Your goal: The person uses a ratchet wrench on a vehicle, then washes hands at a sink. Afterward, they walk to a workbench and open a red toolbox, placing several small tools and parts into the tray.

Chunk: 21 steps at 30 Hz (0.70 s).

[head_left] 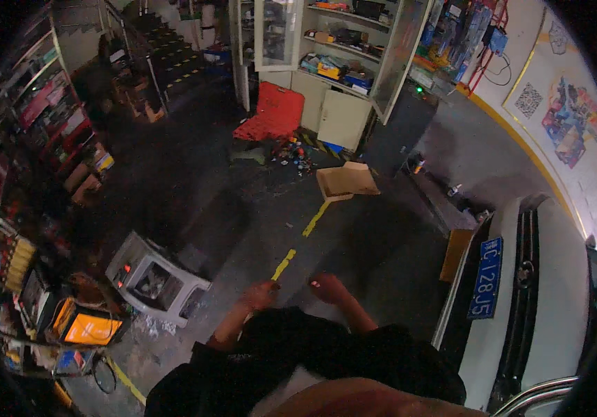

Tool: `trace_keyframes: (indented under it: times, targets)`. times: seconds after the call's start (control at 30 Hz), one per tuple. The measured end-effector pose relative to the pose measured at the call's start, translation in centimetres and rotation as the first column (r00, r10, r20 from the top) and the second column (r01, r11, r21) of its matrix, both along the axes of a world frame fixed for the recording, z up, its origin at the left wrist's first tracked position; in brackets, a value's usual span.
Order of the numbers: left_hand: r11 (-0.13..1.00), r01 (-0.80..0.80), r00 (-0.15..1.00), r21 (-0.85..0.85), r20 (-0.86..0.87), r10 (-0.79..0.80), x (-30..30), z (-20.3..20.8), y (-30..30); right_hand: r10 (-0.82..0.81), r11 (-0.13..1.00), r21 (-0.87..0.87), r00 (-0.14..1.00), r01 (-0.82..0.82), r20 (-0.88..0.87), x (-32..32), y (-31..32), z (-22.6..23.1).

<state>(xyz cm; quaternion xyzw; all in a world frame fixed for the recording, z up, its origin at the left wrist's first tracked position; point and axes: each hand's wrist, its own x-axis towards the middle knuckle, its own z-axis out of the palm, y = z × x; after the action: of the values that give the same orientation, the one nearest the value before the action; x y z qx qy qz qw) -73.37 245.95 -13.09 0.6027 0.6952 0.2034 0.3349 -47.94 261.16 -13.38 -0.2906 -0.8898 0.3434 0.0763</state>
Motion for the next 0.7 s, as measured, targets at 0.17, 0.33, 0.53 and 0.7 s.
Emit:
trace_keyframes:
  times: [0.17,0.33,0.53,0.7]
  targets:
    - [0.994,0.096,0.992,0.046,-0.081,-0.092,-9.1,-1.7,5.9,-0.098,0.995,0.016,0.994,0.098,-0.044,-6.2,4.1,-1.0]
    - [0.954,0.06,0.944,-0.294,0.328,0.042,-14.5,2.3,12.4,-0.14,0.99,-0.02,0.99,0.14,-0.024,-10.5,9.2,-3.4]
    - [0.995,0.082,0.987,0.048,-0.14,-0.075,-22.1,-2.7,17.2,-0.08,0.996,0.043,0.995,0.077,0.06,-21.2,18.3,-6.7]
    - [0.993,0.092,0.965,0.079,-0.254,-0.07,-32.7,-2.3,25.8,0.257,0.947,0.22,0.963,-0.234,-0.084,-34.3,31.4,-9.5]
